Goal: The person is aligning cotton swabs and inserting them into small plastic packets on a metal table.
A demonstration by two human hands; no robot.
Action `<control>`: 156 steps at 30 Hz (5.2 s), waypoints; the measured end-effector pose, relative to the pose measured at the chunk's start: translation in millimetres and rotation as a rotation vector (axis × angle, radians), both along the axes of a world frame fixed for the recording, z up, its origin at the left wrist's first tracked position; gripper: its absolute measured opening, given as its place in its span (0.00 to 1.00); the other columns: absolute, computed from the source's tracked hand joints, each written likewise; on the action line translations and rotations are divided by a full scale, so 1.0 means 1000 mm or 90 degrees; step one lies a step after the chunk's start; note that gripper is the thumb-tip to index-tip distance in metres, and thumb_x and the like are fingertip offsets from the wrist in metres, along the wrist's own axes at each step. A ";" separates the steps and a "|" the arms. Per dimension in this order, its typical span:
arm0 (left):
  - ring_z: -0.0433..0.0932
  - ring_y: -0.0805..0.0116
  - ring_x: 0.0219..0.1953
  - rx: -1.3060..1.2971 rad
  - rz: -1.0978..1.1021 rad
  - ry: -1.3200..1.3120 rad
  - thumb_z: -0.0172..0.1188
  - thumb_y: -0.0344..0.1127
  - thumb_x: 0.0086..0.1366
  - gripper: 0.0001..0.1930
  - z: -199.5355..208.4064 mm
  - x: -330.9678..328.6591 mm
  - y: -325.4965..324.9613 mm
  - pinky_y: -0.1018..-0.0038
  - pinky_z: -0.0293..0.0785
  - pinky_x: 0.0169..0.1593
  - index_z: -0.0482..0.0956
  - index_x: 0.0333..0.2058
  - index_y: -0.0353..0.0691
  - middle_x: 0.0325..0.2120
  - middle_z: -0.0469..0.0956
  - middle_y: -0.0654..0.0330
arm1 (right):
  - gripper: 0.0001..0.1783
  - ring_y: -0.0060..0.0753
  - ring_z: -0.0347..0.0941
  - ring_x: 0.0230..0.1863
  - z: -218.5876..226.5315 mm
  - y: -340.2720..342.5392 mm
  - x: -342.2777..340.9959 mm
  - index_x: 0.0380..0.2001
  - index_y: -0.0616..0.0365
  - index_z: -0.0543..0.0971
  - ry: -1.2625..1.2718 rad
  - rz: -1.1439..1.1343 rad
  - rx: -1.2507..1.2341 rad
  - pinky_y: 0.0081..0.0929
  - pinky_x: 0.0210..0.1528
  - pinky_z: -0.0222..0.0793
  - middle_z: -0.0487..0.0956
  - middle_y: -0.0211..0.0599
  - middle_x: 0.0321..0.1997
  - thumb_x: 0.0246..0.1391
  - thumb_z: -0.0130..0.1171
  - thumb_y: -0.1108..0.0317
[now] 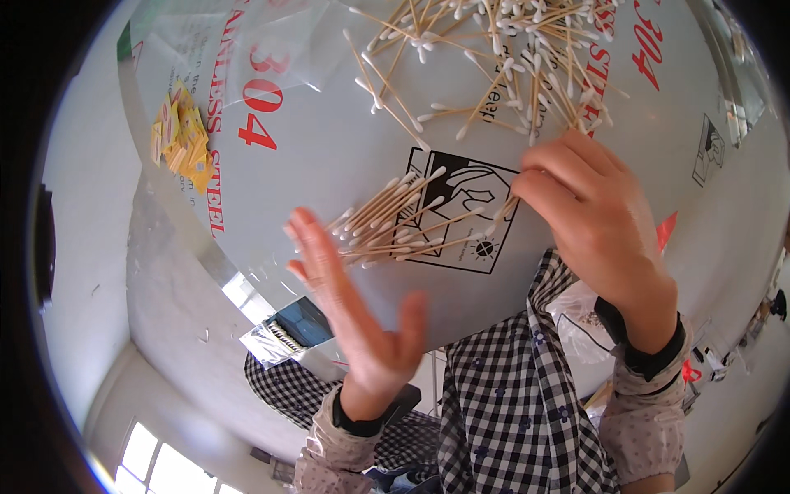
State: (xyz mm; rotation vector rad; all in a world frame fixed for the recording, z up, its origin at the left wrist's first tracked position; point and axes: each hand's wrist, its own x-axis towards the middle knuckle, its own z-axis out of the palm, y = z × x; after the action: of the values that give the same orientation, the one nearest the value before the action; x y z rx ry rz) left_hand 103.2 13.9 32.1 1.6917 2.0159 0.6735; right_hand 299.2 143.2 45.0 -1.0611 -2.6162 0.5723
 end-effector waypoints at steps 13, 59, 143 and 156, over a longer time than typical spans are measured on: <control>0.45 0.55 0.73 0.167 0.263 -0.558 0.40 0.53 0.74 0.36 -0.019 -0.022 0.005 0.61 0.38 0.72 0.44 0.70 0.36 0.70 0.48 0.44 | 0.09 0.42 0.72 0.32 0.001 -0.015 0.011 0.26 0.61 0.77 -0.027 0.036 -0.040 0.34 0.32 0.69 0.74 0.36 0.30 0.35 0.59 0.78; 0.58 0.48 0.69 -0.151 -0.092 0.261 0.45 0.73 0.60 0.50 -0.018 0.044 -0.010 0.50 0.45 0.69 0.63 0.62 0.29 0.65 0.61 0.43 | 0.10 0.43 0.72 0.34 -0.009 0.009 0.021 0.32 0.61 0.76 0.019 -0.149 0.079 0.35 0.35 0.68 0.74 0.38 0.32 0.45 0.60 0.83; 0.72 0.55 0.35 0.105 0.109 -0.008 0.62 0.27 0.57 0.08 -0.020 -0.054 0.064 0.64 0.70 0.39 0.76 0.36 0.37 0.31 0.74 0.56 | 0.12 0.42 0.73 0.32 -0.005 0.013 -0.051 0.28 0.58 0.72 0.026 -0.085 0.021 0.36 0.32 0.68 0.74 0.35 0.28 0.41 0.61 0.83; 0.72 0.61 0.35 0.142 0.100 -0.013 0.63 0.22 0.53 0.08 -0.022 -0.044 0.062 0.69 0.70 0.38 0.79 0.34 0.38 0.31 0.75 0.60 | 0.12 0.41 0.72 0.32 -0.007 0.008 -0.054 0.27 0.58 0.71 0.015 -0.113 0.029 0.36 0.32 0.67 0.71 0.35 0.29 0.38 0.60 0.83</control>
State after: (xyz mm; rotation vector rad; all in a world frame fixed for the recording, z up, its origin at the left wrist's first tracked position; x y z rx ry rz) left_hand 59.5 75.9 9.8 1.6477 2.1422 0.9975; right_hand 245.2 151.1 38.1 -1.2488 -2.4699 0.4797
